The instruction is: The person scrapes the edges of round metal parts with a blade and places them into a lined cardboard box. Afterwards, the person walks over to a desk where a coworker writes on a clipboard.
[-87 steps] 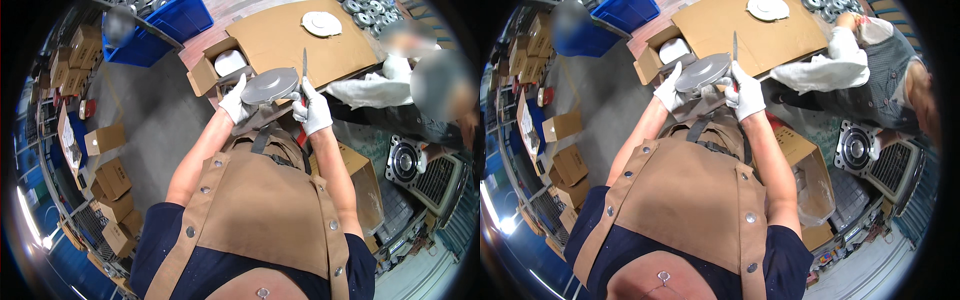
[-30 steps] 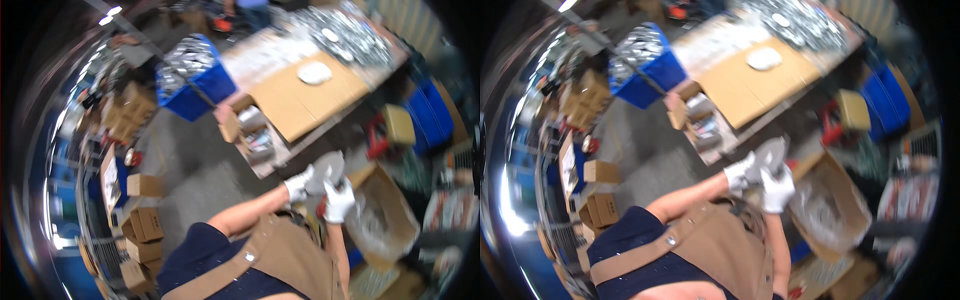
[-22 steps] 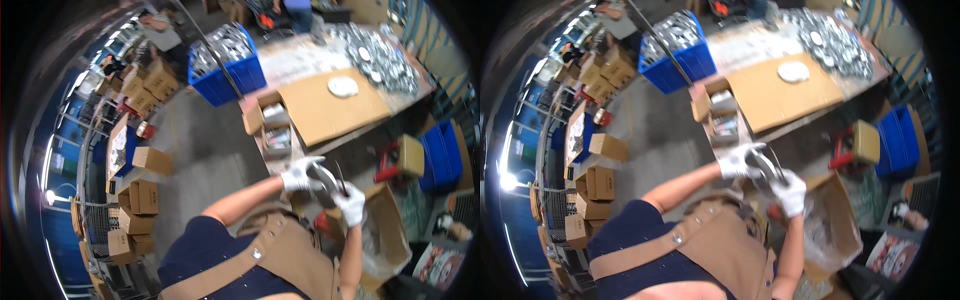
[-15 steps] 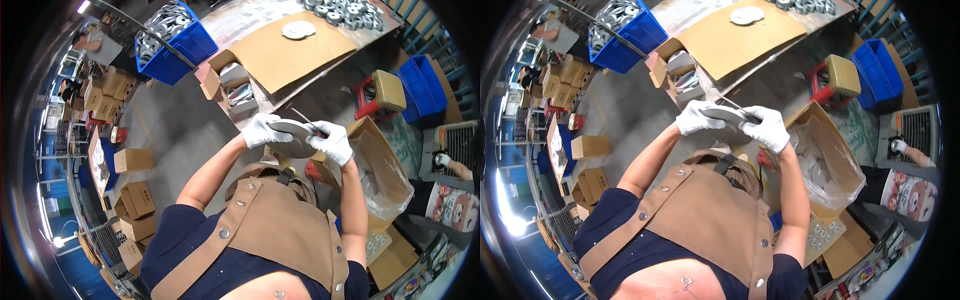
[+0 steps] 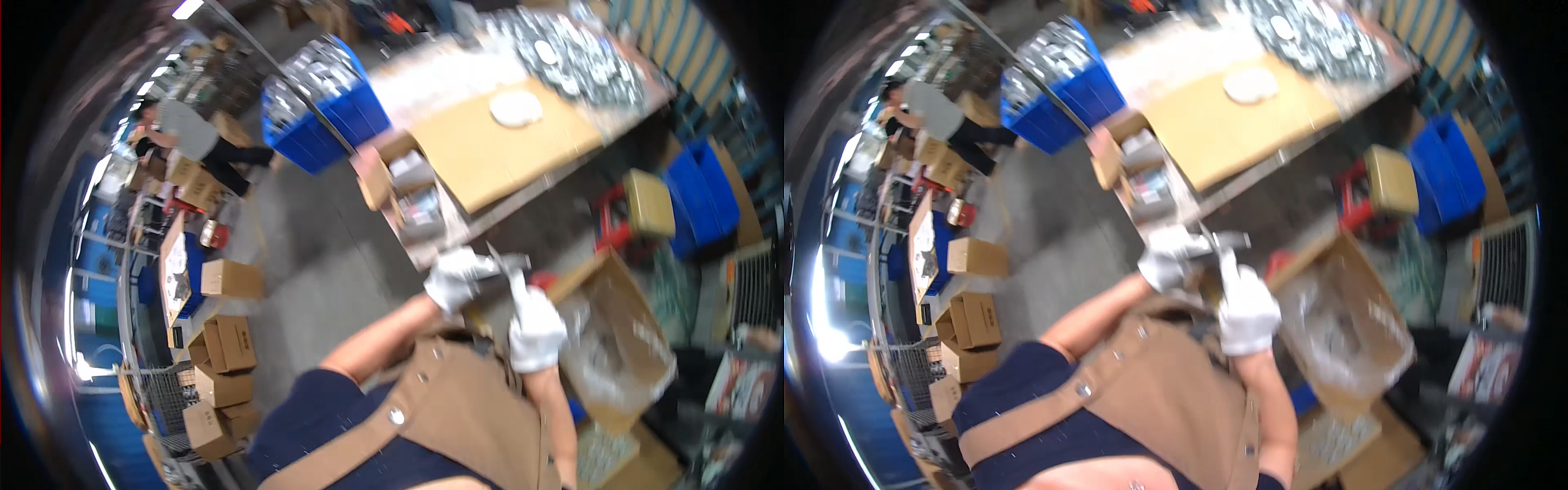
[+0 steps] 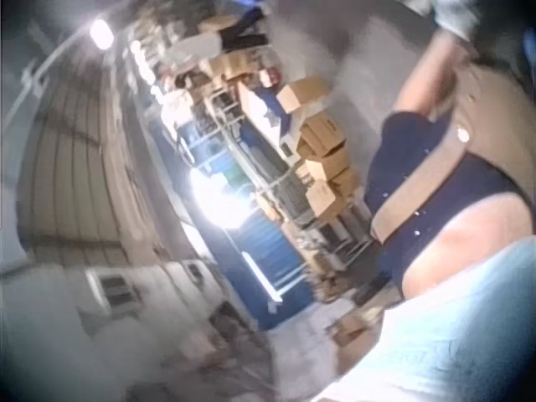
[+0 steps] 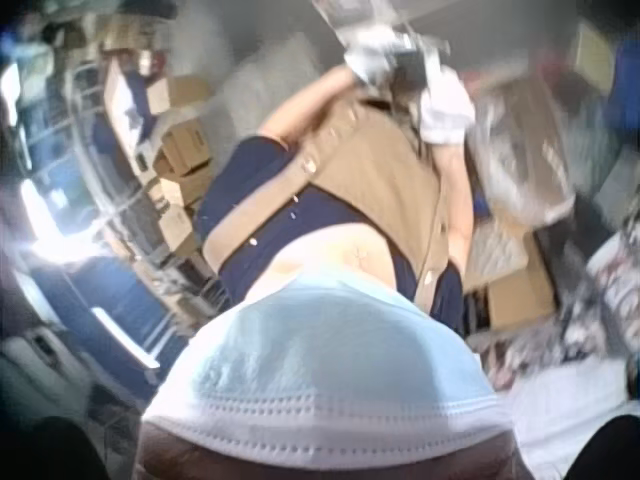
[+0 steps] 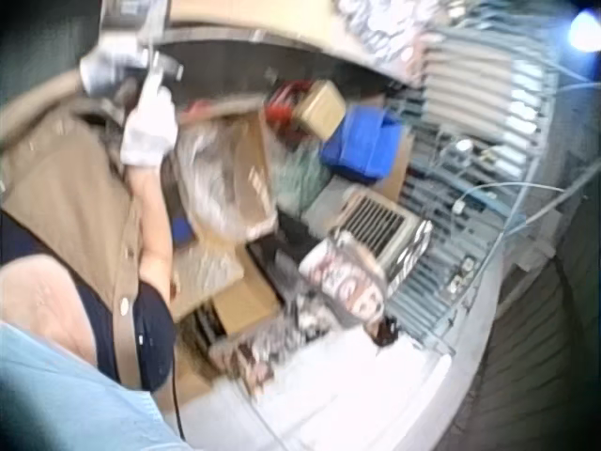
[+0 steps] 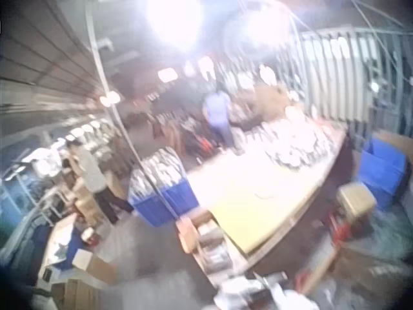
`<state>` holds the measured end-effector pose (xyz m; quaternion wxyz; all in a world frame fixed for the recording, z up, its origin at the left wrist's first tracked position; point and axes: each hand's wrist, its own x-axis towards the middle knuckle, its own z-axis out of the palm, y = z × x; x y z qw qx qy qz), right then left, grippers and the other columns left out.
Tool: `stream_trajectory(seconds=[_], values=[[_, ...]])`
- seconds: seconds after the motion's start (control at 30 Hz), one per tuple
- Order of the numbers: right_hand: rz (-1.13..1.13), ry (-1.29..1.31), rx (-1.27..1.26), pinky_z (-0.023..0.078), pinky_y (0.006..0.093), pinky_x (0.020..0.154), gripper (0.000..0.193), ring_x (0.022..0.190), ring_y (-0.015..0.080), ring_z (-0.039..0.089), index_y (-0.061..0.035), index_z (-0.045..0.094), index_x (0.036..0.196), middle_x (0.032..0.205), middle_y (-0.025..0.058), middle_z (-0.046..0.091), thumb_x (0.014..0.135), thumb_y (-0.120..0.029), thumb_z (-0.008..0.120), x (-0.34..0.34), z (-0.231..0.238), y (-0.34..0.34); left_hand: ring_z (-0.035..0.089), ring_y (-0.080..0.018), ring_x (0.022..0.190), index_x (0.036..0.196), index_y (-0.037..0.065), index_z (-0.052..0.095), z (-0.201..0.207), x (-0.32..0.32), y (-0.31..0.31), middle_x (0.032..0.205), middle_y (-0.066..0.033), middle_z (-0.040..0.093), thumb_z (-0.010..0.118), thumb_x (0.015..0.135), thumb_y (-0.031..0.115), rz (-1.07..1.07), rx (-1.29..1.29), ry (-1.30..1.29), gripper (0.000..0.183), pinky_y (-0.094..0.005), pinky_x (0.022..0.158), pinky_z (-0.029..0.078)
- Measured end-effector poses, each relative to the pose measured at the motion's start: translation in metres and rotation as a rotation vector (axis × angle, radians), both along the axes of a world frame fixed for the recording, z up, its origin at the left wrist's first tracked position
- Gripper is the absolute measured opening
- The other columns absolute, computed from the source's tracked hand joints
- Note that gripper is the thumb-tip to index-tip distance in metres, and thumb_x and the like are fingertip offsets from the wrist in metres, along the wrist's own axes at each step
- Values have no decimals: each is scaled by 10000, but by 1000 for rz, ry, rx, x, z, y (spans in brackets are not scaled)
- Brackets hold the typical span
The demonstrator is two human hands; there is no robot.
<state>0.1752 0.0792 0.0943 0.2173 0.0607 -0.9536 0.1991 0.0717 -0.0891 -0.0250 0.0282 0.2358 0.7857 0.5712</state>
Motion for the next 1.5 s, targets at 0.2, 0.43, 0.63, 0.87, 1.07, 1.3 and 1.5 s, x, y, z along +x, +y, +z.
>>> stream_trajectory(seconds=[0.2, 0.43, 0.63, 0.87, 1.07, 1.3, 1.5], values=[[-34, -54, -14, 455, 378, 527, 495, 567, 246, 554, -202, 603, 1193, 705, 63, 527, 742, -13, 529, -21, -41, 22, 519, -201, 497, 1021, 366, 681, 60, 26, 2, 568, -22, 501, 582, 823, 312, 168, -482, 626, 228, -339, 437, 429], [49, 34, -59, 440, 378, 500, 538, 524, 248, 532, -207, 618, 1190, 672, 62, 526, 712, 27, 538, -11, -40, -4, 579, -216, 610, 922, 189, 712, 43, 31, 0, 706, -55, 608, 623, 815, 173, 205, -367, 300, 141, -332, 566, 466], [26, -1, 167, 467, 362, 481, 513, 588, 220, 538, -186, 557, 1234, 740, 46, 500, 730, -94, 539, -26, -27, -18, 600, -234, 616, 874, 145, 717, 53, 10, -14, 729, -84, 639, 702, 750, 195, 233, -327, 445, 134, -319, 572, 478], [3, -165, 58, 472, 390, 501, 505, 606, 245, 579, -270, 520, 1257, 739, 59, 515, 796, -69, 475, -43, -49, -6, 560, -224, 546, 809, 164, 682, 37, -1, 2, 619, -52, 561, 687, 771, 273, 306, -475, 488, 116, -339, 511, 450], [-80, -233, 17, 498, 420, 541, 446, 643, 277, 610, -263, 543, 1217, 764, 79, 553, 819, -83, 450, -61, -59, -4, 599, -224, 608, 868, 175, 700, 22, -31, 5, 679, -46, 616, 675, 789, 284, 196, -509, 536, 136, -334, 536, 473], [-317, -236, 55, 489, 407, 560, 344, 651, 292, 617, -270, 597, 1146, 752, 86, 591, 859, -129, 470, -95, -101, 50, 627, -206, 663, 917, 101, 712, 33, -52, 19, 764, -61, 666, 751, 739, 159, 46, -262, 433, 191, -299, 604, 486], [-240, -37, 95, 456, 339, 484, 426, 562, 195, 532, -219, 595, 1199, 701, 26, 496, 794, -96, 545, -93, -58, 16, 588, -236, 617, 920, 152, 712, 14, -90, 13, 703, -61, 607, 719, 763, 200, 61, -393, 424, 164, -321, 567, 472]])
